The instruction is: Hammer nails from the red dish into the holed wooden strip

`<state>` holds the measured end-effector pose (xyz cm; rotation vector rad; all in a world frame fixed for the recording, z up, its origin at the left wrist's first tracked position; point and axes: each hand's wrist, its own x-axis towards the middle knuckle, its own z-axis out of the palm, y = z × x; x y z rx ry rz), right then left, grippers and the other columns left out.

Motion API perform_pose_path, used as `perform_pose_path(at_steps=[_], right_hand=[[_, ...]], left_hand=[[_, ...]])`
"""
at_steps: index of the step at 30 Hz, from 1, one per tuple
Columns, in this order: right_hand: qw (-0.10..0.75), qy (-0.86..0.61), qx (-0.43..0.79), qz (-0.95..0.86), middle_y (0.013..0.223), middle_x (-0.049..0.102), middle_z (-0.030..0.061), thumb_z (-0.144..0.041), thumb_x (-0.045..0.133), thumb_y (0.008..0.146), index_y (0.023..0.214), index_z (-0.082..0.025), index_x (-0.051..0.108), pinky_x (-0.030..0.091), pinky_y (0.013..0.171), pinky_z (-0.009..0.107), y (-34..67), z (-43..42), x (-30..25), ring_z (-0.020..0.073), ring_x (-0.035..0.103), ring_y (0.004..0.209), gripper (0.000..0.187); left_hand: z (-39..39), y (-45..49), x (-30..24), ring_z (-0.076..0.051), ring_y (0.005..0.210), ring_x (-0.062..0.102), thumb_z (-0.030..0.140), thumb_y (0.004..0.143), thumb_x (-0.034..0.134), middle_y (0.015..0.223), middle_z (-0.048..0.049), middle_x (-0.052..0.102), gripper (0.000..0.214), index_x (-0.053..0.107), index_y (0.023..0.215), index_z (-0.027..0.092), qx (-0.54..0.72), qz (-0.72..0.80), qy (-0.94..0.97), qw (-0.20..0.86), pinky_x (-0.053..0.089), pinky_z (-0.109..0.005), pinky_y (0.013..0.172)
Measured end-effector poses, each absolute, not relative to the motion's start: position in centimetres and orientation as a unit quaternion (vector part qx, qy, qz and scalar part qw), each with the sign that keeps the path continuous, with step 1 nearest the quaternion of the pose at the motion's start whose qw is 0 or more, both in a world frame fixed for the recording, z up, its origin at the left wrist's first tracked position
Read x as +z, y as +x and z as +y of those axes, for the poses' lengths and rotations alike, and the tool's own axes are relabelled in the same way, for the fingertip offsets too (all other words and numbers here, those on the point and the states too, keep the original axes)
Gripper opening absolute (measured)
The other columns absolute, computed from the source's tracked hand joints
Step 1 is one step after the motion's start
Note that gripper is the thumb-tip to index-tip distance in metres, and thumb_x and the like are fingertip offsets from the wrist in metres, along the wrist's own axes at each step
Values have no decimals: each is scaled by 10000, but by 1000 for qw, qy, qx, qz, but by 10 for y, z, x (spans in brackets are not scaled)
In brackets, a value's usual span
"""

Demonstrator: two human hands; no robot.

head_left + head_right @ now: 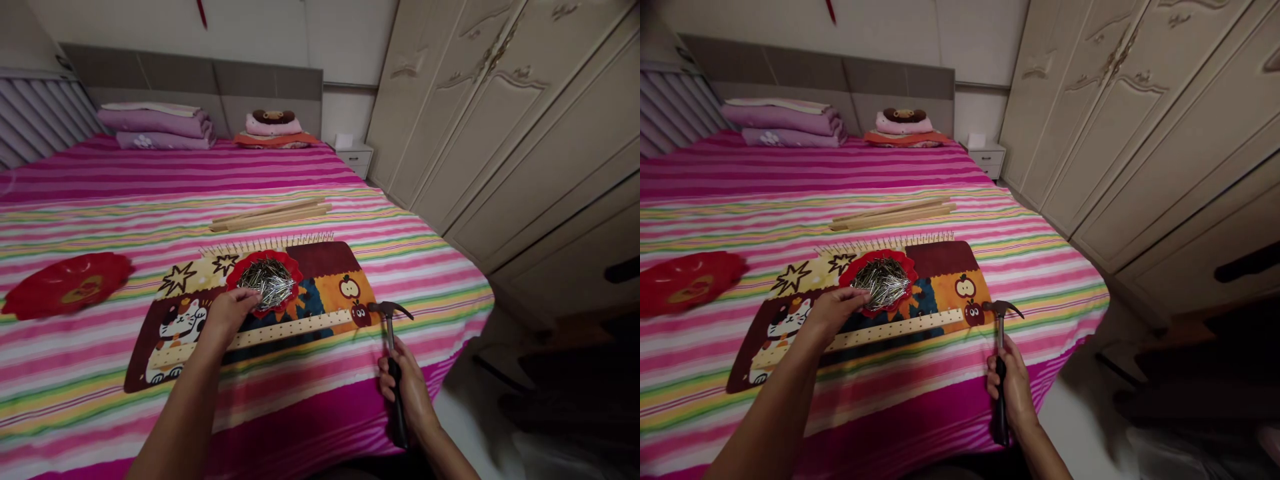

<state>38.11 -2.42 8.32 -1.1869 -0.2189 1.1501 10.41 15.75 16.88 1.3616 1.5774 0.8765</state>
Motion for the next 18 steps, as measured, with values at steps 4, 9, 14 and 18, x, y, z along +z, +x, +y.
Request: perform_pose_path(at_steps=[4, 9, 14, 18], right_hand=[[671, -529, 511, -98, 540, 498, -89, -343, 633, 725, 1133, -283, 444, 273, 275, 112, 381, -23, 85, 48, 353, 345, 454], [669, -528, 514, -96, 534, 499, -90, -337, 632, 721, 1129, -282, 446, 269, 277, 111, 380, -24, 87, 47, 348, 344, 451], [665, -534, 514, -93, 533, 499, -91, -331, 631, 714, 1123, -278, 445, 263, 277, 112, 380, -24, 89, 47, 347, 340, 452], [666, -534, 512, -89, 539, 499, -92, -338, 631, 706, 1115, -278, 447, 260, 281, 111, 379, -22, 90, 45, 348, 341, 453]], left_hand=[[158, 103, 163, -88, 498, 467, 425, 436, 761, 508, 49, 584, 374, 683, 692, 163, 383, 609, 520, 461, 358, -212, 512], [156, 106, 166, -80, 482, 464, 415, 383, 779, 517, 46, 579, 410, 659, 672, 151, 395, 612, 498, 471, 361, -212, 498], [154, 108, 169, -92, 483, 482, 415, 436, 727, 523, 39, 584, 434, 659, 777, 155, 393, 609, 490, 484, 361, -210, 469], [155, 103, 163, -114, 513, 522, 408, 513, 671, 570, 13, 619, 381, 671, 798, 155, 382, 618, 505, 466, 391, -221, 488]])
